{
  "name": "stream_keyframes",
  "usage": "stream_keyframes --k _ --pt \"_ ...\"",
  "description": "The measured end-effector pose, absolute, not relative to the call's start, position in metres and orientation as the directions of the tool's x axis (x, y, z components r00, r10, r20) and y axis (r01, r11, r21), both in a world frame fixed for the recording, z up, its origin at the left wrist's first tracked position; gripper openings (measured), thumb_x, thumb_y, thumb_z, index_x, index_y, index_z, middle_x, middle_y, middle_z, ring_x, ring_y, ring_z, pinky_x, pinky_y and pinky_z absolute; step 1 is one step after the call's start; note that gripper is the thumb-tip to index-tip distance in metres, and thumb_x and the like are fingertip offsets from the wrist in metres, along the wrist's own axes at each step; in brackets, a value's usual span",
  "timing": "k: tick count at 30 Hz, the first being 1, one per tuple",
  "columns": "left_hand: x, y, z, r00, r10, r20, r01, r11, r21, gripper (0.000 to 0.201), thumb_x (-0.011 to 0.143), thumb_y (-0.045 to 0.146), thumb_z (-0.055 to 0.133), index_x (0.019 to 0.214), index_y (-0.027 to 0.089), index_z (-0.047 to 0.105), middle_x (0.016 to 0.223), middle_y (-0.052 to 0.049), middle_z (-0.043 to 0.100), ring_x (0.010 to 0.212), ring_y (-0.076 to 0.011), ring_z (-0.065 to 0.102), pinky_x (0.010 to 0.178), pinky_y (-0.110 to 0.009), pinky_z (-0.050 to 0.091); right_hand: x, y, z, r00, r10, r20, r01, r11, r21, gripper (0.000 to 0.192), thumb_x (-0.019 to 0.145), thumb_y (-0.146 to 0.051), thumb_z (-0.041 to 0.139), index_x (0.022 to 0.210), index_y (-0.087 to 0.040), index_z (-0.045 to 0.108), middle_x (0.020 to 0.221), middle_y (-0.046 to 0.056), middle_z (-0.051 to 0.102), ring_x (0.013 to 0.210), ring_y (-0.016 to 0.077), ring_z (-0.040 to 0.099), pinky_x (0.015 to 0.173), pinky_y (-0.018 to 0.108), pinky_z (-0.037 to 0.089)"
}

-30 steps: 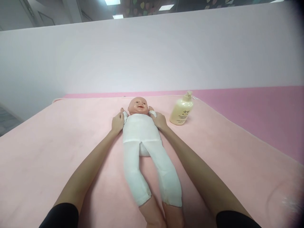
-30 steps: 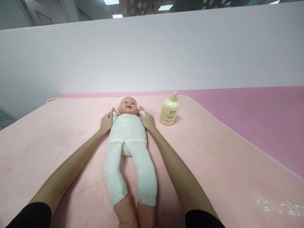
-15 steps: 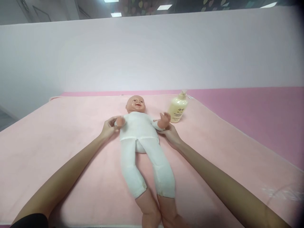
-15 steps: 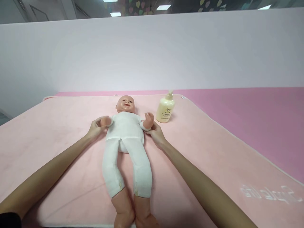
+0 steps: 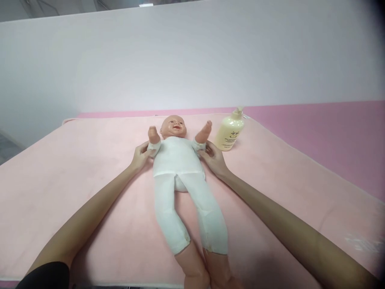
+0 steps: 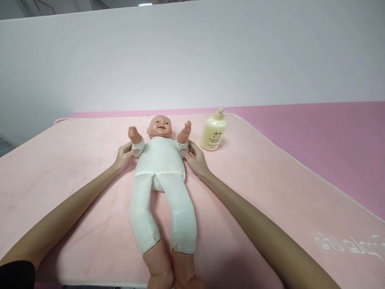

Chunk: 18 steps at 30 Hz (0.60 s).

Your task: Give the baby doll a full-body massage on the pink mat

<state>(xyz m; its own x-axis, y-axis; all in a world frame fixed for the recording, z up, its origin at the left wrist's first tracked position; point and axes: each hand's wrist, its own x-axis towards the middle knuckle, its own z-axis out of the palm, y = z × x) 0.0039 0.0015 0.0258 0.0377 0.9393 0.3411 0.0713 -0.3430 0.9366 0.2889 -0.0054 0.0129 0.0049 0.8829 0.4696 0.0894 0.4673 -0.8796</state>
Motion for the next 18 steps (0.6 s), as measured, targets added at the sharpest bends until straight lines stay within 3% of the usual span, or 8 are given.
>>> stream_keyframes --k 4,8,14,18 --pt "0.014 0.023 0.022 -0.1 0.927 0.362 0.301 -0.318 0.899 0.041 0.076 0.051 0.057 0.087 0.012 0.066 0.078 -0.004 0.065 0.07 -0.0146 0.053 0.061 -0.023 0.038 0.271 0.024 0.013 0.124 0.868 0.481 0.198 0.453 -0.869 0.039 0.08 -0.053 0.054 0.091 -0.016 0.061 0.085 0.004 0.063 0.075 0.0157 0.053 0.069 0.027 0.042" --pt "0.018 0.035 0.023 -0.225 0.926 0.303 0.532 -0.144 0.834 0.044 0.08 0.055 0.048 0.069 0.014 0.06 0.063 -0.002 0.057 0.059 -0.0131 0.046 0.056 -0.025 0.03 0.263 0.042 0.012 0.226 0.885 0.408 0.298 0.335 -0.894 0.044 0.084 -0.056 0.045 0.062 -0.018 0.047 0.058 -0.002 0.045 0.059 0.0124 0.04 0.056 0.025 0.031" --pt "0.021 0.042 0.037 -0.252 0.953 0.166 0.685 0.054 0.726 0.043 0.079 0.054 0.048 0.055 0.018 0.053 0.056 -0.006 0.053 0.056 -0.0173 0.048 0.057 -0.029 0.026 0.259 0.051 0.014 0.328 0.913 0.242 0.497 0.051 -0.866 0.036 0.086 -0.045 0.043 0.059 -0.021 0.045 0.06 0.004 0.053 0.065 0.0188 0.047 0.063 0.028 0.032" --pt "0.02 0.04 0.032 -0.25 0.946 0.207 0.659 0.01 0.752 0.047 0.08 0.056 0.045 0.059 0.016 0.057 0.059 -0.007 0.056 0.058 -0.0176 0.049 0.057 -0.029 0.028 0.259 0.048 0.011 0.318 0.904 0.286 0.464 0.115 -0.878 0.036 0.083 -0.051 0.044 0.066 -0.021 0.05 0.067 0.007 0.058 0.072 0.0218 0.051 0.067 0.03 0.037"
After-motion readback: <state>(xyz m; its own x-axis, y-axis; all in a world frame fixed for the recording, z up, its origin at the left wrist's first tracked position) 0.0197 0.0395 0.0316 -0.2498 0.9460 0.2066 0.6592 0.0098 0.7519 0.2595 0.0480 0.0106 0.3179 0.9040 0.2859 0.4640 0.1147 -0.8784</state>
